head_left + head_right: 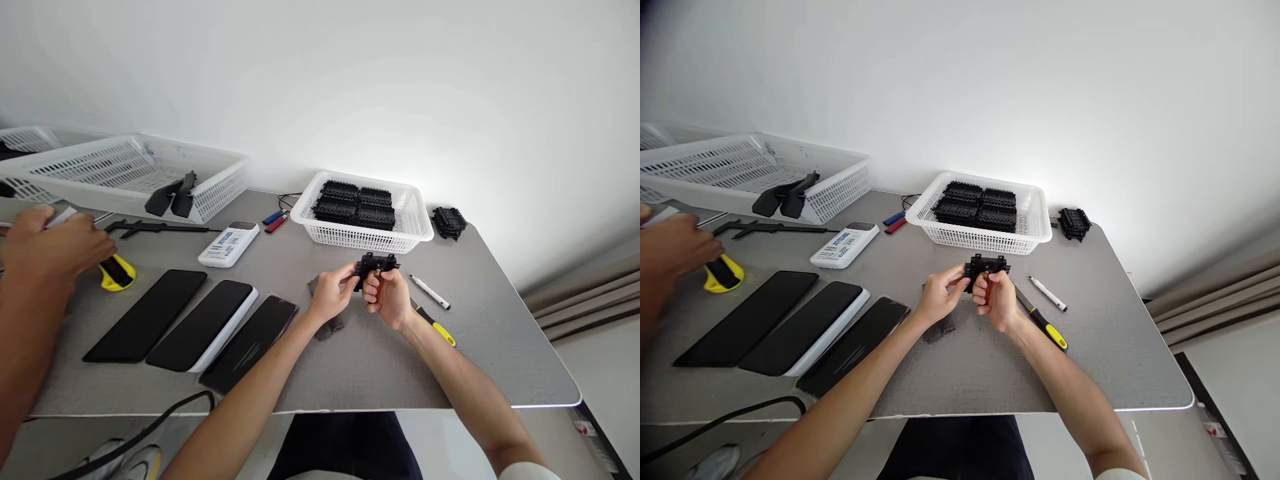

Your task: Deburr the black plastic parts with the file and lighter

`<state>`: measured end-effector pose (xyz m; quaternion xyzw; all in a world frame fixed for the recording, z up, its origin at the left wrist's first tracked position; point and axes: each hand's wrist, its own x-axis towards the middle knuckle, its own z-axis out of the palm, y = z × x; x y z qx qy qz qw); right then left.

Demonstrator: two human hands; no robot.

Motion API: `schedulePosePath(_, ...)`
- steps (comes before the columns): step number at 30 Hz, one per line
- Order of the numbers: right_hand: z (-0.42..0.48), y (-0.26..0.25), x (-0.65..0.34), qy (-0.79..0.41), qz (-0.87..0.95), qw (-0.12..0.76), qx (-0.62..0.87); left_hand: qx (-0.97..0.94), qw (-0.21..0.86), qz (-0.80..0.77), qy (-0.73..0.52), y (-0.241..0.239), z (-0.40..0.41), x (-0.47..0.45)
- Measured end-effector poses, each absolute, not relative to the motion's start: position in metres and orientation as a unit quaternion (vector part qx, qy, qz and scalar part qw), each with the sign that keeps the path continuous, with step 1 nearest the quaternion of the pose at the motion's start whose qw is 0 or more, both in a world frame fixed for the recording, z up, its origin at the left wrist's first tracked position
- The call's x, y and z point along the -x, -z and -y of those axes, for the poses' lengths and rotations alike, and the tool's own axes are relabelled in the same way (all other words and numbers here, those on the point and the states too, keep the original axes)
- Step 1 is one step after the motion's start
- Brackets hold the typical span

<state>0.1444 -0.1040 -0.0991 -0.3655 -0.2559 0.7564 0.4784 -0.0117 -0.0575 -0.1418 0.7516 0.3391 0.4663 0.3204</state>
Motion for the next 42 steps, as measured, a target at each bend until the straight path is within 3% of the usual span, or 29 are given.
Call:
schedulePosePath(7, 0.105, 0.101, -0.146, -0.744, 0.217, 0.540, 0.329, -0.749, 0.309, -0.349, -0.470, 0.142, 0.056, 0.013)
schedulePosePath(22, 0.110, 0.097, -0.139, -0.717, 0.355, 0.461, 0.385, -0.753, 0.296, -0.362, -0.464, 0.144, 0.059, 0.012)
schedulePosePath(34, 0.105, 0.114, -0.137, -0.501, 0.324, 0.624, 0.505, -0.448, 0.566, -0.378, -0.579, 0.141, 0.041, 0.016)
schedulePosePath(42, 0.100, 0.120, -0.139, -0.538, 0.322, 0.595, 0.502, -0.436, 0.636, -0.332, -0.543, 0.138, 0.045, 0.011)
